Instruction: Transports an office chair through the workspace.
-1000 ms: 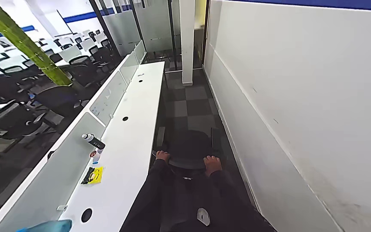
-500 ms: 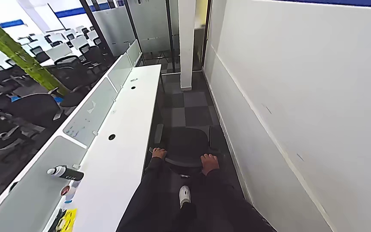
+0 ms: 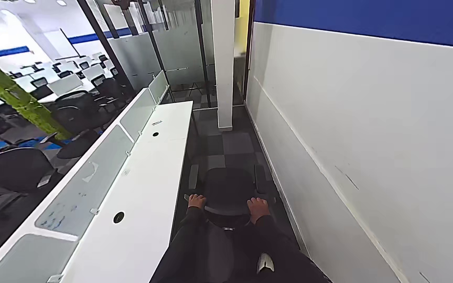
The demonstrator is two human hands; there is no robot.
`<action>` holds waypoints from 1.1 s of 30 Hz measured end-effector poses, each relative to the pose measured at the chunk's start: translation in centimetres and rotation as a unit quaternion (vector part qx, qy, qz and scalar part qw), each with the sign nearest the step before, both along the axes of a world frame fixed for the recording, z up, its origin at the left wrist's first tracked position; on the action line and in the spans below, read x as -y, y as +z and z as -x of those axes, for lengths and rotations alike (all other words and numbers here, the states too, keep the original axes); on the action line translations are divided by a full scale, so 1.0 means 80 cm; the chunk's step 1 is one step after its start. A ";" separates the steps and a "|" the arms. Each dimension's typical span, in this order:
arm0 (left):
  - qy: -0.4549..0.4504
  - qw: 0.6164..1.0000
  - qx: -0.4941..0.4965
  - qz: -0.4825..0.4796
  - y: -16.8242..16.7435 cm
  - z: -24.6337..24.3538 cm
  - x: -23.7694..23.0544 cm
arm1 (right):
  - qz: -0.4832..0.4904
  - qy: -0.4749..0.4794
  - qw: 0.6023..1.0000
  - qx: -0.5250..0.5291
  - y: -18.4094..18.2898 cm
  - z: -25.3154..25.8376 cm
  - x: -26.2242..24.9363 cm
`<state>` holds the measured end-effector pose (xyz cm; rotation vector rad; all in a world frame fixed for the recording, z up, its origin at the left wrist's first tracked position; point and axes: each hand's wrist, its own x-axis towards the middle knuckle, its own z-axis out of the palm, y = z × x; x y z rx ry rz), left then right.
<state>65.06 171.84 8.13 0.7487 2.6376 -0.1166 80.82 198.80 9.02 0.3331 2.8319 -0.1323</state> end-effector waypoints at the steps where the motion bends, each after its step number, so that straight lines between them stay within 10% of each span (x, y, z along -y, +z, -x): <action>1: 0.002 1.000 -0.001 0.002 -0.002 0.019 -0.009 | 0.000 0.007 1.000 -0.007 -0.003 0.018 -0.011; 33: 0.100 0.994 -0.046 -0.020 -0.001 0.561 -0.287 | -0.010 0.139 0.988 -0.064 -0.012 0.638 -0.333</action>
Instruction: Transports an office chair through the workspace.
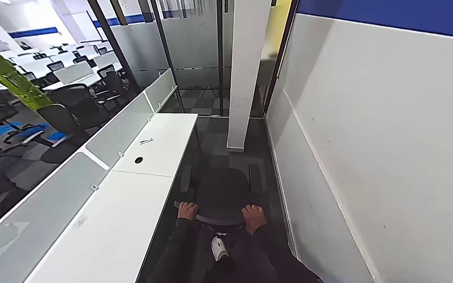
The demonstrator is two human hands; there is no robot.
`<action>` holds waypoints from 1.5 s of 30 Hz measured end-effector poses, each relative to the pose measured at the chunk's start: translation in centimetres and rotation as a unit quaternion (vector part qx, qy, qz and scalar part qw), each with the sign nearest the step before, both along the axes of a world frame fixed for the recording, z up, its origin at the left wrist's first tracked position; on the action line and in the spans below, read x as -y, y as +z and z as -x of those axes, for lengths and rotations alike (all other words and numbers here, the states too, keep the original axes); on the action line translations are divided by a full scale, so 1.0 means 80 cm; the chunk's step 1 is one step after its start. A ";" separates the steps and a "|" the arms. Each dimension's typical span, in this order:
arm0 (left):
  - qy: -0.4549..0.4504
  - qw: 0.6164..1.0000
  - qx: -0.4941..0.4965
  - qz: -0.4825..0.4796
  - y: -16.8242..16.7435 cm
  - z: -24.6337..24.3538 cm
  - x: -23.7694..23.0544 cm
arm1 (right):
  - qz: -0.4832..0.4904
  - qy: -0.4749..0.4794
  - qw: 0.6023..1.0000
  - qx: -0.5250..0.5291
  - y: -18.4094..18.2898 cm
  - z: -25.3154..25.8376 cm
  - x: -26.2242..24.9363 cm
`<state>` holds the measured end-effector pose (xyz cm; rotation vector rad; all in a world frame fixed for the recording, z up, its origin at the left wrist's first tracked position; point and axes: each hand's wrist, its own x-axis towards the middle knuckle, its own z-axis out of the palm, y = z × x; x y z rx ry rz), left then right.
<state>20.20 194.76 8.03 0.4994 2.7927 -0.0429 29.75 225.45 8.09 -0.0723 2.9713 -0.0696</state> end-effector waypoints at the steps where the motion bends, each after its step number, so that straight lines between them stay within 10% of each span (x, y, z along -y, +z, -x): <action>1: 0.006 1.000 0.017 0.007 0.004 0.016 -0.007 | -0.005 0.000 1.000 0.002 -0.001 0.018 -0.005; 22: 0.113 0.991 0.074 -0.024 0.013 0.215 -0.135 | 0.008 0.214 0.949 -0.232 -0.032 0.361 -0.178; 29: 0.152 0.978 0.138 -0.038 0.028 0.254 -0.218 | 0.016 0.316 0.940 -0.132 -0.013 0.497 -0.262; 38: 0.202 0.968 0.117 -0.093 0.022 0.360 -0.308 | 0.068 -0.144 0.986 0.040 0.020 0.686 -0.272; 45: 0.292 0.942 0.160 -0.044 0.057 0.462 -0.385 | 0.373 -0.180 0.905 0.094 0.045 0.669 -0.224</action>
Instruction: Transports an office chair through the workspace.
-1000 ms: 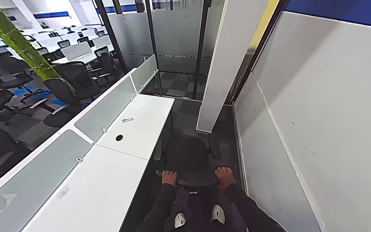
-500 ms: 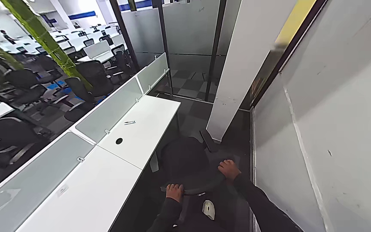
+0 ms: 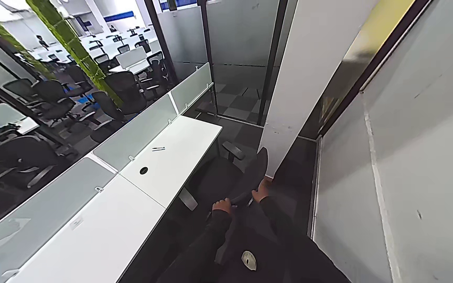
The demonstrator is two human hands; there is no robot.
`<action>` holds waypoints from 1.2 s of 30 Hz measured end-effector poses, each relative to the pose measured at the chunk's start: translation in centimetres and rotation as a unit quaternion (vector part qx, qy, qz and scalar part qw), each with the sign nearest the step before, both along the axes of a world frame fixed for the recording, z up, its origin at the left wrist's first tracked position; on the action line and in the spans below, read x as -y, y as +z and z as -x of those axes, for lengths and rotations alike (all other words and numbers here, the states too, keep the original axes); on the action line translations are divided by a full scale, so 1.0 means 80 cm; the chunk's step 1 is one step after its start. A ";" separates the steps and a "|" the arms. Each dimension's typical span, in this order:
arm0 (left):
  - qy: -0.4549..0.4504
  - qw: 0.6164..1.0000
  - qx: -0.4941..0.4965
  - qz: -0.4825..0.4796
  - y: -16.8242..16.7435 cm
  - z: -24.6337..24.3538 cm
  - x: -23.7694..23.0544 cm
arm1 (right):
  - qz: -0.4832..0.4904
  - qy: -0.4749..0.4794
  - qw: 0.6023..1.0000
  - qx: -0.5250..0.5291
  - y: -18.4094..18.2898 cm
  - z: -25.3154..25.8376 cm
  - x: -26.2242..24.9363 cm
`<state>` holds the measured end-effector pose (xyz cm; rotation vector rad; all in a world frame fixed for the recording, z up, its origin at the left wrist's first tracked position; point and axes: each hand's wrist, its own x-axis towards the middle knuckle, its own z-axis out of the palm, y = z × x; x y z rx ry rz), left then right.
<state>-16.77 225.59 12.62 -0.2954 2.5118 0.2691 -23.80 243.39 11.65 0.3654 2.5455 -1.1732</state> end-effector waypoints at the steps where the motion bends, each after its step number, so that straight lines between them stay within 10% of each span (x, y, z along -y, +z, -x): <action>1: 0.005 1.000 -0.002 0.000 0.000 0.013 -0.007 | 0.031 -0.004 1.000 0.001 -0.007 -0.001 0.006; 15: 0.024 0.999 0.020 0.014 0.008 0.096 -0.024 | -0.013 -0.027 0.993 0.112 -0.001 0.101 0.050; 36: -0.131 0.984 0.051 -0.112 -0.029 0.085 0.073 | 0.174 -0.189 0.965 -0.055 -0.074 0.142 0.018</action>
